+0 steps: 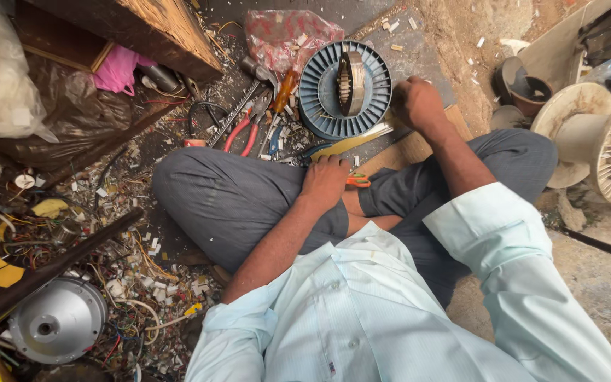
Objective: The person sits on the floor and inserts small rectangular pieces into the slots of a cylindrical electrical component. They use orange-handled scissors to trim the pieces and place them into the component's slots.
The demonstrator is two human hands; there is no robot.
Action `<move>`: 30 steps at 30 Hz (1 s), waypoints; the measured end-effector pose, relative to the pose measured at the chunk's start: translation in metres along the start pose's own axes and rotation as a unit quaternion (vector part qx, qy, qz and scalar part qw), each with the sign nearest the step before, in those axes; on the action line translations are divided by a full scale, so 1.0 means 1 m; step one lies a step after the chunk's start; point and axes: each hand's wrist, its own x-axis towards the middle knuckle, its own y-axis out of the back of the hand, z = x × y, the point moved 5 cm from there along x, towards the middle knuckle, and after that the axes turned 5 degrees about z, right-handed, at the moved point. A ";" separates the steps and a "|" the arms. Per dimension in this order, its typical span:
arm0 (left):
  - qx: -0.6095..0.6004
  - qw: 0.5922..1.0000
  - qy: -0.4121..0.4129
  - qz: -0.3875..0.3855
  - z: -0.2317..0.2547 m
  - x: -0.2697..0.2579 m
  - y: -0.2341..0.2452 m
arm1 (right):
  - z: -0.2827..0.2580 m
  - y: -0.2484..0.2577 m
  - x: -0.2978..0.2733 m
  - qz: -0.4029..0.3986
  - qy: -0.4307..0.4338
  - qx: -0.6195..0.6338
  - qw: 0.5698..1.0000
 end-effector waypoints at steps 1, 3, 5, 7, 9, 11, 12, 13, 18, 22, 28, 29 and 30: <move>-0.016 1.000 0.007 -0.006 -0.002 -0.002 0.002 | 0.005 -0.002 0.001 -0.002 0.003 0.030 1.000; -0.055 0.998 0.016 0.001 -0.002 -0.009 0.010 | 0.013 -0.005 -0.006 -0.005 -0.006 0.072 0.997; -0.091 0.996 0.019 0.018 -0.004 -0.006 0.025 | 0.015 -0.004 -0.005 0.002 -0.022 0.100 0.995; -0.126 0.991 0.025 0.033 -0.004 -0.011 0.040 | 0.019 0.004 -0.008 -0.015 -0.091 0.176 0.980; -0.171 0.982 0.028 0.074 -0.006 -0.018 0.058 | 0.019 0.016 -0.011 -0.019 -0.153 0.264 0.952; -0.221 0.969 0.038 0.099 -0.005 -0.025 0.075 | 0.012 0.034 -0.017 -0.013 -0.206 0.361 0.910; -0.247 0.962 0.045 0.105 -0.005 -0.026 0.084 | 0.002 0.043 -0.019 -0.018 -0.215 0.396 0.892; -0.274 0.954 0.053 0.110 -0.003 -0.026 0.094 | -0.010 0.053 -0.024 -0.022 -0.225 0.431 0.874; -0.340 0.903 -0.048 0.259 0.035 -0.043 0.162 | -0.113 0.087 -0.084 -0.122 -0.264 0.648 0.703; -0.197 0.919 -0.152 0.307 0.051 -0.066 0.176 | -0.174 0.091 -0.111 -0.150 -0.242 0.739 0.611; -0.742 0.619 0.195 0.171 0.021 -0.071 0.104 | -0.207 0.098 -0.121 -0.046 -0.189 0.665 0.721; -0.742 0.620 0.193 0.169 0.022 -0.075 0.101 | -0.213 0.100 -0.121 -0.012 -0.154 0.646 0.747; -0.743 0.621 0.188 0.165 0.024 -0.077 0.099 | -0.216 0.104 -0.121 0.027 -0.120 0.623 0.772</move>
